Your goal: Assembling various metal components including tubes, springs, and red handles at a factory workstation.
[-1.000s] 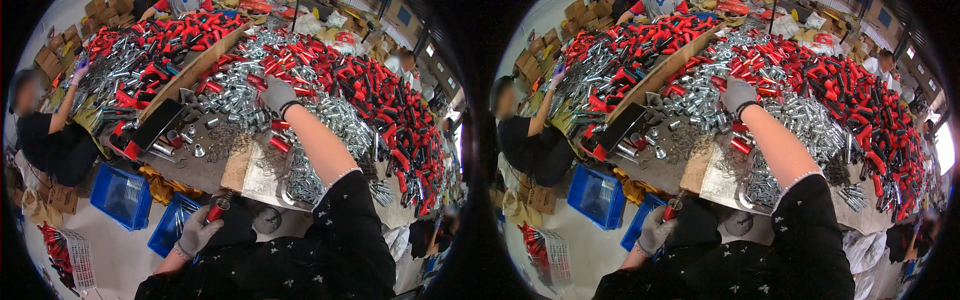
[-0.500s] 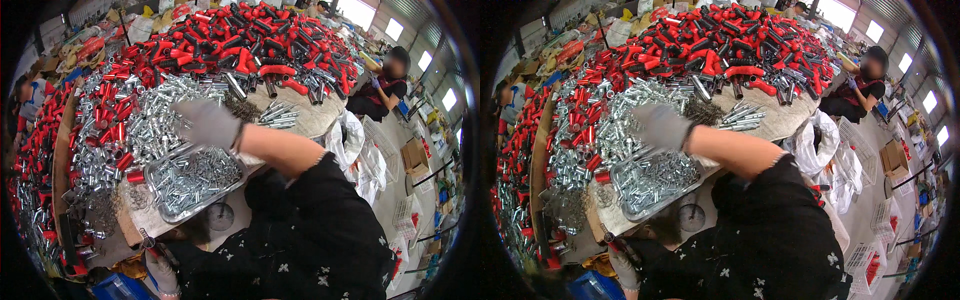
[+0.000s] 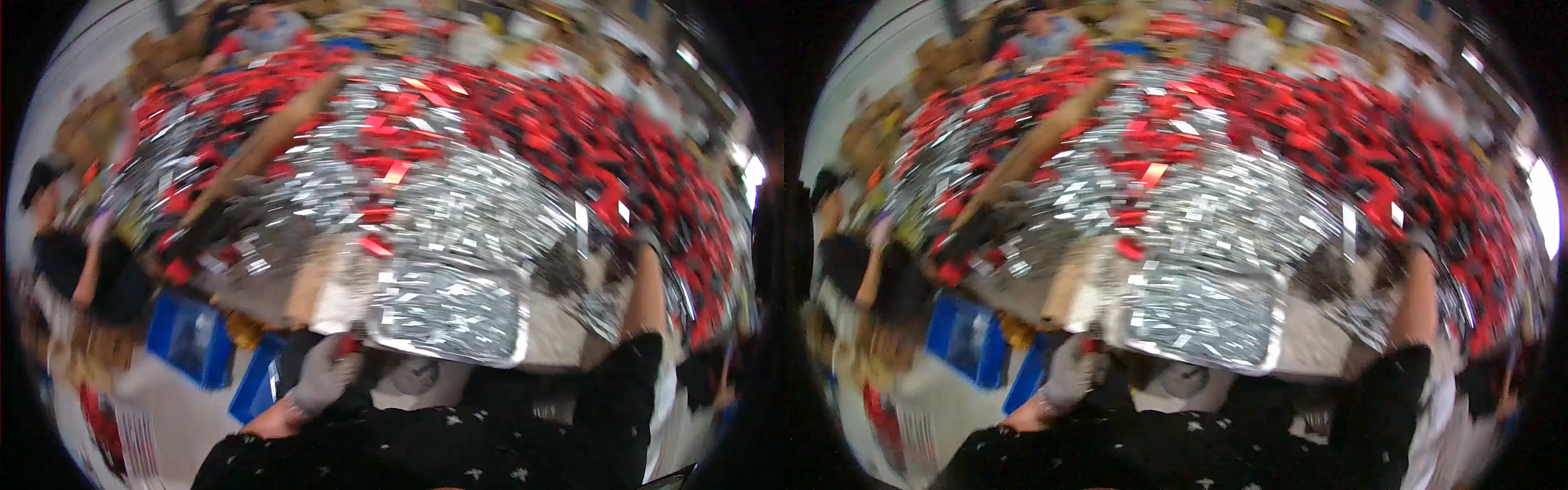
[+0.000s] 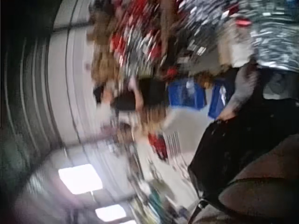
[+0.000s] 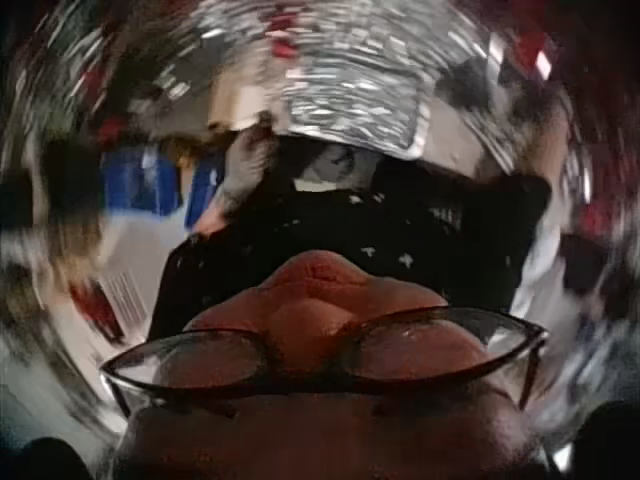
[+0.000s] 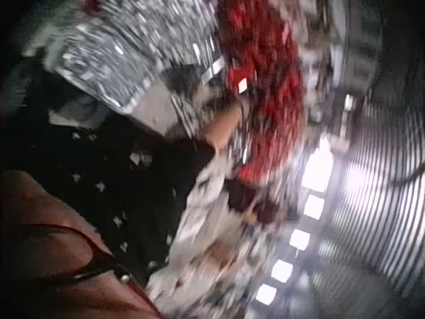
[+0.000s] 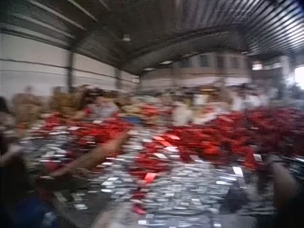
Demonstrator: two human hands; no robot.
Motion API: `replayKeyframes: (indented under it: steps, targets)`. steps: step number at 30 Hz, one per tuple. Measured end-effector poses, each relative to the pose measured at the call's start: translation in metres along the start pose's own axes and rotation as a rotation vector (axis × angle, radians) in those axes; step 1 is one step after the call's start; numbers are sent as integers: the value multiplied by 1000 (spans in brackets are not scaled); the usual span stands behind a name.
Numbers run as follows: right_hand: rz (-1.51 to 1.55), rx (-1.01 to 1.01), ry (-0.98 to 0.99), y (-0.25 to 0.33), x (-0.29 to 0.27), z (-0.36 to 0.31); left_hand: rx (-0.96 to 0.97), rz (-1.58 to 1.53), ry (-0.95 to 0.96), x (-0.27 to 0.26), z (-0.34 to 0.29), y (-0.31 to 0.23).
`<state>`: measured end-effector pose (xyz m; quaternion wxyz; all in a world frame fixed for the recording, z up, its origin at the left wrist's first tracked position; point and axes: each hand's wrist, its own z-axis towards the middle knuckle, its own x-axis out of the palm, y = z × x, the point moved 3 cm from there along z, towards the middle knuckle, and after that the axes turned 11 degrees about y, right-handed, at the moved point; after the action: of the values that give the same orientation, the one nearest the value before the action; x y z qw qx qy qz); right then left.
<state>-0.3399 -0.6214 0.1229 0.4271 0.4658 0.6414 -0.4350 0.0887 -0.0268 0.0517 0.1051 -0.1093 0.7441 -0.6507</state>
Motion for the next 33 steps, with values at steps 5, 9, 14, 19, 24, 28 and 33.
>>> replayKeyframes:
  steps: [5, 9, 14, 19, 24, 28, 33]
  targets:
    - [353, 300, -414, -24, -6, -52, -94, -80, 17, -1, -35, 3]
    - [868, -375, -760, 8, 8, -123, -167, -52, 63, -12, -53, -6]
    - [1039, -871, 5, 203, -15, -332, 34, 260, -58, -13, -57, -22]
    - [490, -1253, -199, 281, -37, -414, 188, 336, 90, -13, -69, -27]
    - [590, -1100, 374, 297, -24, -447, 123, 454, 214, -6, -88, -30]
    - [349, -1464, 60, 305, -1, -461, 104, 379, 319, -9, -99, -26]
    - [-297, -1725, -780, 306, 13, -501, -422, -108, 939, -11, -99, 6]
